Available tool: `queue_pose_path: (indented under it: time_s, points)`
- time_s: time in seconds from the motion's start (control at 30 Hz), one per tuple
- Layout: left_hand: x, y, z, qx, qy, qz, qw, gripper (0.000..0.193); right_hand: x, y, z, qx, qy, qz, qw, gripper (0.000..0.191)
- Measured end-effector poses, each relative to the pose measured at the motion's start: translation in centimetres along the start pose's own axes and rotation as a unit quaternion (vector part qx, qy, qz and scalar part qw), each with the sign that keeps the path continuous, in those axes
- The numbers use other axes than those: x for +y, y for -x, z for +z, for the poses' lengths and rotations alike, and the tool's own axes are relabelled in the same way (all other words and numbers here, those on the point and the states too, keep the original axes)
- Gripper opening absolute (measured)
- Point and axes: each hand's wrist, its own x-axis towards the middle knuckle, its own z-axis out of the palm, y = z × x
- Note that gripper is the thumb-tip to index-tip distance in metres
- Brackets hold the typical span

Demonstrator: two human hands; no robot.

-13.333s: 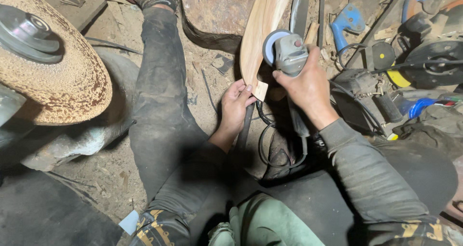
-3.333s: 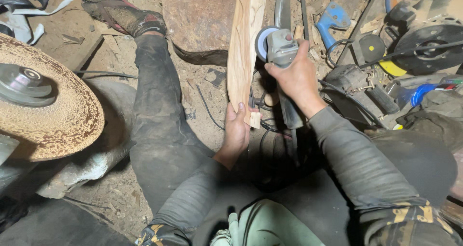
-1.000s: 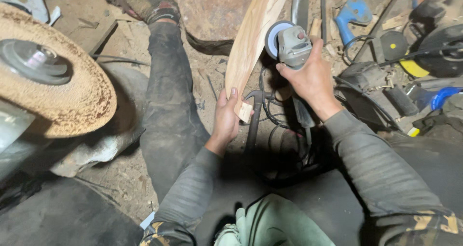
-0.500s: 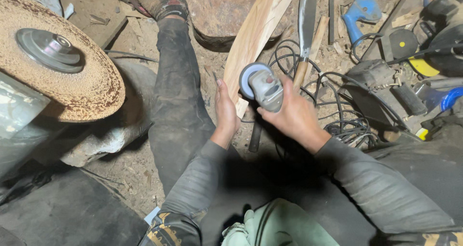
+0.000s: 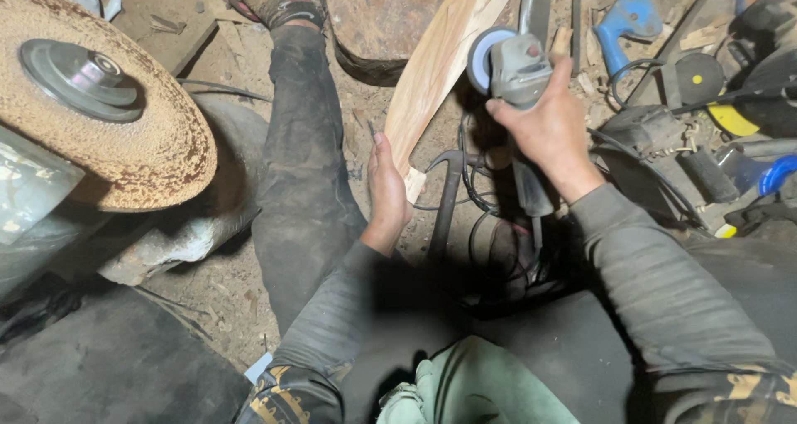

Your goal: The person sits on the workshop floor holding a curved carved wooden piece on their lap and sands its surfaces with an angle grinder, repositioning the piece to work different edges. They then hold the piece against a stationary bench grinder to smooth it further.

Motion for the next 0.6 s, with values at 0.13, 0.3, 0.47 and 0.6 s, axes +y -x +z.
queue_pose_path:
  time_s: [0.13,0.3,0.47,0.6]
  points:
    - [-0.1,-0.2,-0.3,0.020,0.007,-0.019,1.000,0.069,-1.5,0.9,0.1,-0.051,0.021,0.025,0.998,0.090]
    - [-0.8,-0.7,-0.6,0.026,0.051,-0.022,0.998,0.064,-5.5,4.9,0.5,-0.176,0.071,0.119,0.975,0.095]
    - [-1.3,-0.7,-0.8,0.000,0.104,-0.006,0.995,0.064,-7.2,7.0,0.5,-0.167,0.072,0.053,0.982,0.096]
    - [-0.9,-0.6,-1.0,-0.002,0.056,-0.008,0.998,0.061,-7.0,6.1,-0.1,-0.139,0.073,0.064,0.985,0.095]
